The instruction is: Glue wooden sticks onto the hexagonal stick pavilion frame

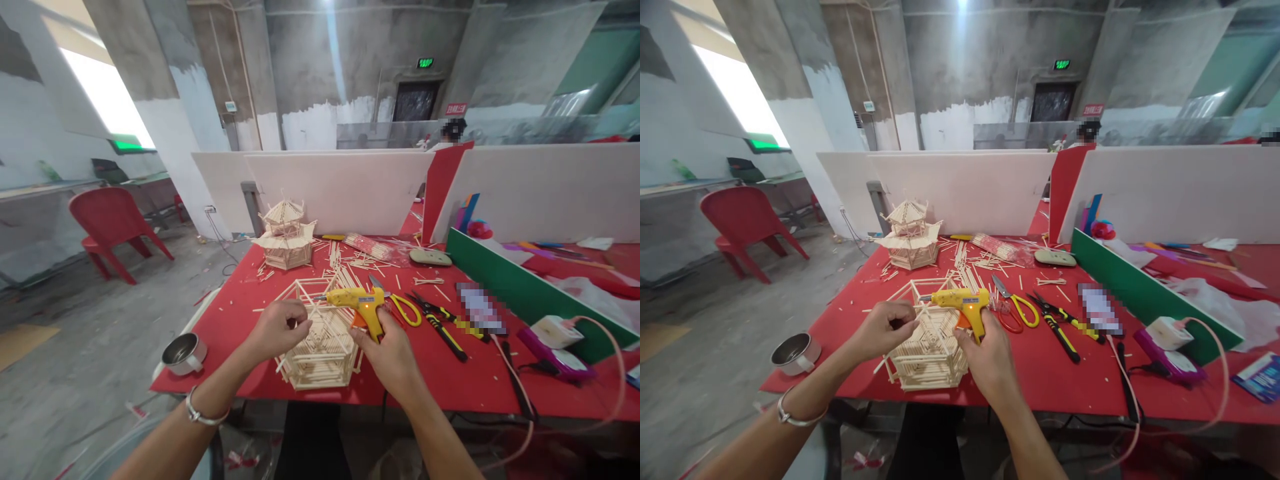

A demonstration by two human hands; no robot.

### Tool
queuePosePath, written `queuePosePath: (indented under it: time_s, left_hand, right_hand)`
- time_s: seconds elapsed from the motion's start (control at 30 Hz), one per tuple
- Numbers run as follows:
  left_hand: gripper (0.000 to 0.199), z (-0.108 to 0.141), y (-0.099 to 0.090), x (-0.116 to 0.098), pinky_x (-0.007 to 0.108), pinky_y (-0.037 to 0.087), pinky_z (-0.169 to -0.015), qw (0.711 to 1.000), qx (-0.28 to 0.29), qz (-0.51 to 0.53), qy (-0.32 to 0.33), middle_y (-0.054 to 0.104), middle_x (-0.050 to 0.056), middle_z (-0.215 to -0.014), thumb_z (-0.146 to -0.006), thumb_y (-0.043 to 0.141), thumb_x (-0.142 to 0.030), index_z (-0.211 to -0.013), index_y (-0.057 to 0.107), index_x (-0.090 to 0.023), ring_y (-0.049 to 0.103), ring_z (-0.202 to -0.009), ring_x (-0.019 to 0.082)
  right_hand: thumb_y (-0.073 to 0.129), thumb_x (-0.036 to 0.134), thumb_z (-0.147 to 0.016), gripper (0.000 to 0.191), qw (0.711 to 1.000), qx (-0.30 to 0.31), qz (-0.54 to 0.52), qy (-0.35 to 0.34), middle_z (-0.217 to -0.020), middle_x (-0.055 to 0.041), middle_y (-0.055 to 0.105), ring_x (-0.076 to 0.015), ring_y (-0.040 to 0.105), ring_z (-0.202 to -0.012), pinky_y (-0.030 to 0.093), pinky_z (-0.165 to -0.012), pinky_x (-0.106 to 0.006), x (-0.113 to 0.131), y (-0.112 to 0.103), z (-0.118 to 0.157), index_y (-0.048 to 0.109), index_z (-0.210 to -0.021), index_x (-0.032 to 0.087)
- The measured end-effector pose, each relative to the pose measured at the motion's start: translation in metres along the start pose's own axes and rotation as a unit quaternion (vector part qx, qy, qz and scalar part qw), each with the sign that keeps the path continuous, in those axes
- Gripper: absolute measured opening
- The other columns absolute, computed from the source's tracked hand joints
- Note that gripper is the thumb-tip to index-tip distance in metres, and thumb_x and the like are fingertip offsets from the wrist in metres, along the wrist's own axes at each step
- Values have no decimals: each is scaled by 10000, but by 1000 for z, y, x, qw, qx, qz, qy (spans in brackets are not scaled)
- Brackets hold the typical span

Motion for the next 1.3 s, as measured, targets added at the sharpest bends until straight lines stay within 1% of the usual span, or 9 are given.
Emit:
queuePosePath:
  time_s: [0.07, 0.2, 0.27, 0.4, 0.47, 0.7, 0.9, 1.17, 1.3]
  left_hand:
    - [317, 0, 0, 1, 214, 288, -509, 1000, 3, 5, -3, 435, -29, -573, -768, 554, -185, -517, 360, -173, 390, -530, 73]
    - [309, -1, 1, 0, 213, 298, -507, 1000, 9, 8, -5, 467, -19, -587, -771, 555, -196, -518, 379, -172, 407, -534, 76]
    - [306, -2, 0, -1, 211, 303, -510, 1000, 11, 7, -2, 478, -15, -589, -774, 556, -204, -521, 388, -171, 413, -539, 78]
    - [307, -4, 0, -2, 211, 306, -511, 1000, 11, 3, -1, 487, -13, -585, -778, 559, -211, -522, 396, -168, 412, -538, 78]
    - [313, -4, 0, -2, 211, 309, -513, 1000, 12, 5, 0, 491, -11, -587, -782, 560, -211, -520, 394, -169, 410, -538, 78]
    - [314, -2, 1, -2, 210, 311, -515, 1000, 16, 4, 3, 496, -9, -595, -785, 561, -214, -525, 391, -169, 416, -542, 79]
    - [304, -3, 1, -2, 209, 322, -521, 1000, 16, 5, 5, 501, -7, -601, -786, 554, -203, -525, 400, -169, 417, -550, 81]
    - [317, -3, 0, -3, 209, 325, -526, 1000, 13, 8, 9, 496, -9, -598, -786, 558, -206, -524, 381, -172, 420, -550, 81]
    - [311, -3, 1, -1, 210, 319, -525, 1000, 14, 9, 4, 498, -10, -604, -780, 564, -200, -524, 391, -170, 420, -552, 80]
  right_hand:
    - [595, 401, -792, 399, 1000, -6, 15, -2, -1012, -114, 699, -258, 629, -881, 480, -771, -364, -3, 1, -2, 628, -1098, 147]
    - [536, 377, -811, 408, 1000, -1, 18, 12, -1003, -119, 698, -245, 623, -840, 477, -738, -349, -11, 7, -4, 620, -1130, 137]
    - [534, 364, -804, 410, 1000, -5, 14, 11, -1004, -111, 698, -236, 620, -835, 477, -723, -333, -12, 8, -5, 623, -1137, 143]
    - [534, 356, -790, 402, 1000, -23, 18, 6, -916, -79, 697, -213, 597, -756, 461, -652, -304, -10, 6, -4, 638, -1119, 150]
    - [533, 355, -786, 407, 999, -30, 23, 6, -903, -75, 695, -203, 584, -727, 456, -640, -301, -9, 5, -4, 638, -1121, 147]
    - [499, 354, -810, 413, 1000, 0, 24, 15, -864, -69, 674, -197, 562, -686, 428, -596, -292, -9, 9, -4, 618, -1135, 129]
    - [491, 365, -815, 428, 999, -12, 47, 5, -927, -93, 674, -201, 559, -707, 438, -651, -314, -8, 7, -5, 616, -1141, 116]
    - [490, 369, -814, 420, 998, -14, 56, 7, -893, -88, 670, -215, 576, -719, 437, -617, -312, -9, 7, -4, 615, -1134, 126]
    - [486, 362, -818, 409, 999, -6, 45, 4, -942, -101, 677, -219, 591, -750, 452, -653, -320, -7, 8, -4, 615, -1125, 126]
Point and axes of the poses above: each hand's wrist, its own z-axis away from the middle knuckle, its own y-axis out of the palm, x = y × z, the point moved 9 cm from there along -z, towards the middle knuckle
